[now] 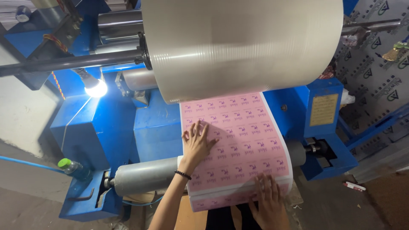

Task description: The person guides a continuous pink label sheet through a blue industrial labeling machine, smoothing the surface with both hands as it feeds between rollers. The person maintains alignment and contact with the moving labels throughout the clip.

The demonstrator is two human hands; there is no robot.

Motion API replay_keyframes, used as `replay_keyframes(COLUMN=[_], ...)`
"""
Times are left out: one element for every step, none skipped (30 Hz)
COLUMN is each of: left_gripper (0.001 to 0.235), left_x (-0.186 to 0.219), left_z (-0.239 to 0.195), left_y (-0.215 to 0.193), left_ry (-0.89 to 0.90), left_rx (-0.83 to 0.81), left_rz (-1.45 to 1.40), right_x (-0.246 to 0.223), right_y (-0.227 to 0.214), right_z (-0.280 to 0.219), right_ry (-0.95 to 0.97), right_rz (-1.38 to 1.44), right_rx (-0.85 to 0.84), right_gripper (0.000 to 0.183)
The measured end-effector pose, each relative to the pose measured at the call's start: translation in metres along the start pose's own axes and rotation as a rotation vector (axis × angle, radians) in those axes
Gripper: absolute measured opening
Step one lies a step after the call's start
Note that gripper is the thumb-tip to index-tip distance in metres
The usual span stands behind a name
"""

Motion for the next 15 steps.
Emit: replay_keyframes(left_gripper=[0.079,0.077,0.076,0.075,0.075,0.074,0.073,0.073,0.072,0.071,0.071,0.070,0.070,0.070,0.070], left_x=[0.002,0.004,0.006,0.009,0.013,0.016,0.018,0.021,0.024,0.027,0.030,0.032,0.035,0.038,0.040], left_z=[-0.003,-0.009,-0.016,-0.025,-0.034,-0.044,-0.053,-0.061,-0.069,-0.077,-0.085,-0.091,-0.098,-0.105,-0.112], left_y=[0.000,0.000,0.000,0.000,0.000,-0.001,-0.001,-0.001,-0.001,-0.001,0.000,0.000,0.001,0.002,0.004], left_ry=[-0.007,-0.016,-0.024,-0.008,0.008,0.024,0.025,0.025,0.026,0.033,0.040,0.051,0.052,0.054,0.056], left_rx=[0.029,0.058,0.086,0.102,0.118,0.132,0.146,0.160,0.174,0.202,0.230,0.260,0.289,0.316,0.343], left_rz=[0.009,0.021,0.032,0.046,0.059,0.072,0.076,0.078,0.081,0.082,0.083,0.086,0.075,0.063,0.051], right_x=[0.005,0.009,0.014,0.021,0.027,0.030,0.035,0.044,0.051,0.057,0.062,0.066,0.067,0.068,0.069], right_y=[0.002,0.004,0.006,0.007,0.007,0.007,0.006,0.004,0.003,0.004,0.004,0.006,0.008,0.010,0.010], right_z=[-0.007,-0.013,-0.016,-0.015,-0.012,-0.011,-0.008,0.001,0.012,0.025,0.039,0.055,0.072,0.089,0.104], right_ry=[-0.012,-0.025,-0.037,-0.033,-0.027,-0.019,-0.005,0.008,0.021,0.026,0.032,0.038,0.029,0.022,0.014], right_rz=[-0.002,-0.002,-0.002,0.003,0.008,0.014,0.027,0.039,0.050,0.008,-0.035,-0.077,-0.096,-0.116,-0.135], right_rx=[0.048,0.095,0.142,0.211,0.281,0.349,0.359,0.368,0.378,0.356,0.335,0.317,0.344,0.369,0.394], right_gripper=[0.077,0.073,0.069,0.064,0.059,0.055,0.054,0.053,0.051,0.049,0.046,0.044,0.045,0.046,0.047])
Point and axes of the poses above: each hand's wrist, its own z-axis towards the middle knuckle, its own y-axis out of the palm, x = y × z, the point moved 4 cm from there along z, towards the middle knuckle, and after that the axes turned 4 degrees about x, right-handed, at the moved point
